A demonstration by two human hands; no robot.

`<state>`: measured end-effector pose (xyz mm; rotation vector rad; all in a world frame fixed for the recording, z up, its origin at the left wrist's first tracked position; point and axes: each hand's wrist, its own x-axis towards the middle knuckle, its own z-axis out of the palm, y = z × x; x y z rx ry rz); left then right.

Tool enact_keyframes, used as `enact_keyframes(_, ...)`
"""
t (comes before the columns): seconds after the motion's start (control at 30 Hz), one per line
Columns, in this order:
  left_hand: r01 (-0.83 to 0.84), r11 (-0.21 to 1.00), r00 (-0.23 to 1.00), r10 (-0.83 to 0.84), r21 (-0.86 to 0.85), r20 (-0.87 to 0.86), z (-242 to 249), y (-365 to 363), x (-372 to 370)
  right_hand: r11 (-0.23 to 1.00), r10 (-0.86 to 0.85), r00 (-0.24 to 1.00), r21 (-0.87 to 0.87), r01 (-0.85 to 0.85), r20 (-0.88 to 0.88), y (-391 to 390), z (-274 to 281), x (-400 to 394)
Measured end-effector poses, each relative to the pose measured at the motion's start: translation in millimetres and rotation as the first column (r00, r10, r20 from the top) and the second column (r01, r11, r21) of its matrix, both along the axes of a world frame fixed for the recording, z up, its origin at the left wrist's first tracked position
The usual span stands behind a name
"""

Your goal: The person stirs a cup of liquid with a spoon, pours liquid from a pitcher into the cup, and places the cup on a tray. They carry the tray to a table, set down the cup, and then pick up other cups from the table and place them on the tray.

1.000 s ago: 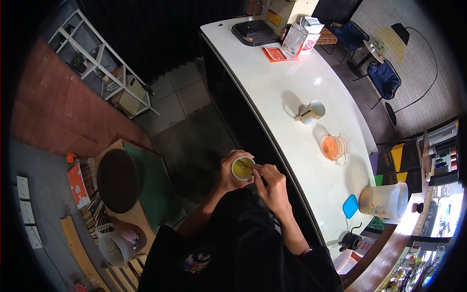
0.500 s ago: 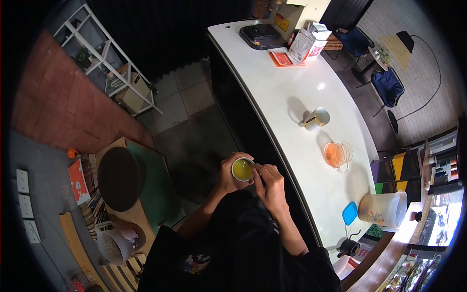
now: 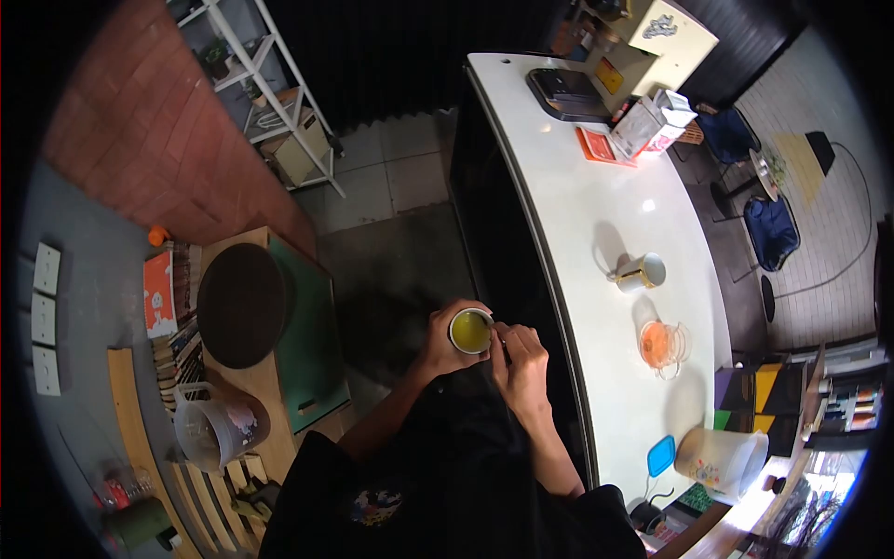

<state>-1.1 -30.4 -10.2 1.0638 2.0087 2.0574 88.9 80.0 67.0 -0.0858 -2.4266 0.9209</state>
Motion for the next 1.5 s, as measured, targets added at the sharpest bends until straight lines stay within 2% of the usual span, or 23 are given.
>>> enact_keyframes(0.17, -0.082, 0.996, 0.996, 0.081, 0.022, 0.035, 1, -10, -10, 0.992, 0.117, 0.993, -0.043, -0.117, -0.008, 3, 11, -17)
enact_keyframes(0.4, -0.269, 0.962, 0.959, 0.272, -0.042, 0.079, 0, -12, -38, 0.971, 0.228, 0.972, -0.067, -0.231, -0.049, 16, 33, -55)
enact_keyframes(0.5, -0.291, 0.956, 0.951, 0.293, -0.031, 0.100, 9, -4, -62, 0.954, 0.290, 0.953, -0.044, -0.295, -0.087, 28, 48, -77)
enact_keyframes(0.6, -0.314, 0.949, 0.949, 0.314, 0.025, 0.018, 17, 9, -85, 0.956, 0.290, 0.951, -0.007, -0.292, -0.103, 40, 57, -97)
enact_keyframes(0.8, -0.258, 0.965, 0.966, 0.256, 0.051, 0.047, 33, 32, -118, 0.958, 0.286, 0.955, 0.014, -0.286, -0.083, 58, 64, -127)
enact_keyframes(0.87, -0.260, 0.964, 0.966, 0.260, 0.048, 0.002, 37, 38, -126, 0.963, 0.270, 0.959, 0.004, -0.270, -0.081, 62, 64, -133)
enact_keyframes(1.03, -0.195, 0.979, 0.981, 0.194, 0.054, 0.025, 35, 53, -141, 0.975, 0.218, 0.972, -0.017, -0.221, -0.091, 73, 60, -139)
enact_keyframes(1.17, -0.162, 0.984, 0.987, 0.162, 0.075, -0.002, 37, 66, -145, 0.992, 0.116, 0.990, -0.040, -0.119, -0.080, 81, 61, -132)
enact_keyframes(1.23, -0.133, 0.988, 0.991, 0.135, 0.077, -0.018, 34, 73, -147, 0.985, 0.001, 0.996, -0.172, -0.017, -0.092, 86, 57, -126)
enact_keyframes(1.3, -0.106, 0.991, 0.994, 0.109, 0.084, -0.033, 33, 80, -146, 0.975, -0.078, 0.995, -0.216, 0.061, -0.070, 91, 57, -119)
enact_keyframes(1.37, -0.063, 0.995, 0.998, 0.061, 0.072, 0.028, 33, 87, -144, 0.957, -0.153, 0.987, -0.258, 0.136, -0.049, 96, 57, -110)
enact_keyframes(1.5, -0.016, 0.997, 1.000, 0.016, 0.070, -0.005, 31, 105, -137, 0.902, -0.278, 0.960, -0.356, 0.246, -0.043, 106, 53, -93)
